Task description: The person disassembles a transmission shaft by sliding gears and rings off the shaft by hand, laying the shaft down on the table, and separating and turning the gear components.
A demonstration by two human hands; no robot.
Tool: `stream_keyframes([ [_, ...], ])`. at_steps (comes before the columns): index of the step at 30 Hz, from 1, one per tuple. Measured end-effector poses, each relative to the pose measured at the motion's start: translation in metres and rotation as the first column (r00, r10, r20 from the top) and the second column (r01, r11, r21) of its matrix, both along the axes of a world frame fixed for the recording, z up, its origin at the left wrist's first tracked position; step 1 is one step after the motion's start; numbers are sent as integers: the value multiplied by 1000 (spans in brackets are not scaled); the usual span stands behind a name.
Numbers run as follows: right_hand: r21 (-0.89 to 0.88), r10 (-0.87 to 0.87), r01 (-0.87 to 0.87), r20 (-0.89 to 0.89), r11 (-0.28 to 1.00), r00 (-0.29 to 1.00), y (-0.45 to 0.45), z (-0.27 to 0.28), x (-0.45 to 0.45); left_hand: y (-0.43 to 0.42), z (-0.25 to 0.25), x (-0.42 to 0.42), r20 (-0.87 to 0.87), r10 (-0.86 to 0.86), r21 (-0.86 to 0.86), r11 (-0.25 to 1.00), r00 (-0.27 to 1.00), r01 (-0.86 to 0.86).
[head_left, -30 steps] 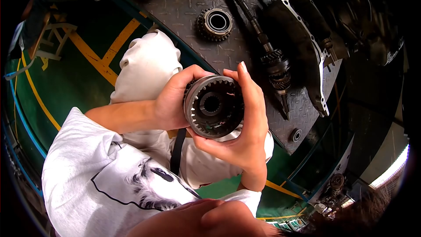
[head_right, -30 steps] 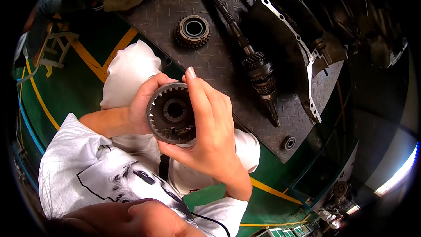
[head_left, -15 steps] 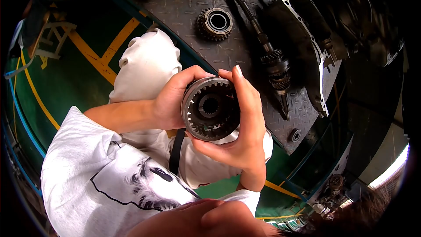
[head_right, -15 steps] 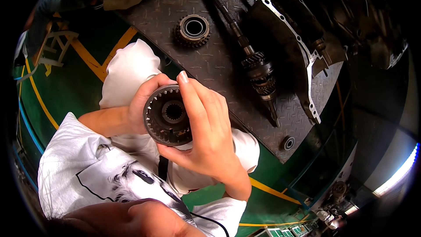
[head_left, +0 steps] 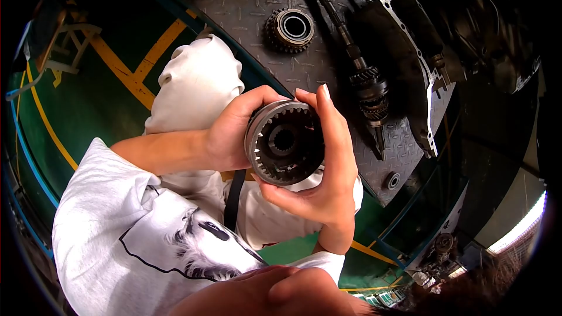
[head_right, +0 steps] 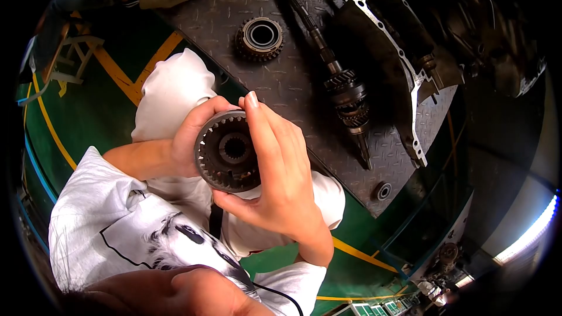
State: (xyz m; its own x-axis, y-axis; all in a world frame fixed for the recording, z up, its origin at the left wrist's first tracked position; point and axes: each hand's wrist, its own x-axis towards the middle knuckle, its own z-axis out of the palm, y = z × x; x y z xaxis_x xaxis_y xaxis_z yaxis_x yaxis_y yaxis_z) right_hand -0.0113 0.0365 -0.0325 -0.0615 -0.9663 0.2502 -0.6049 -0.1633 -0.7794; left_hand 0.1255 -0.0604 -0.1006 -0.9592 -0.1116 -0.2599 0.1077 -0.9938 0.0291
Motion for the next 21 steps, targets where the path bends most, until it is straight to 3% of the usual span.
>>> stream_keyframes([
  [21, 7, 24, -24, -49, 1000, 999, 0, -1, -3, 0, -3, -1, -6, 15, 19, 1000, 1000, -15],
])
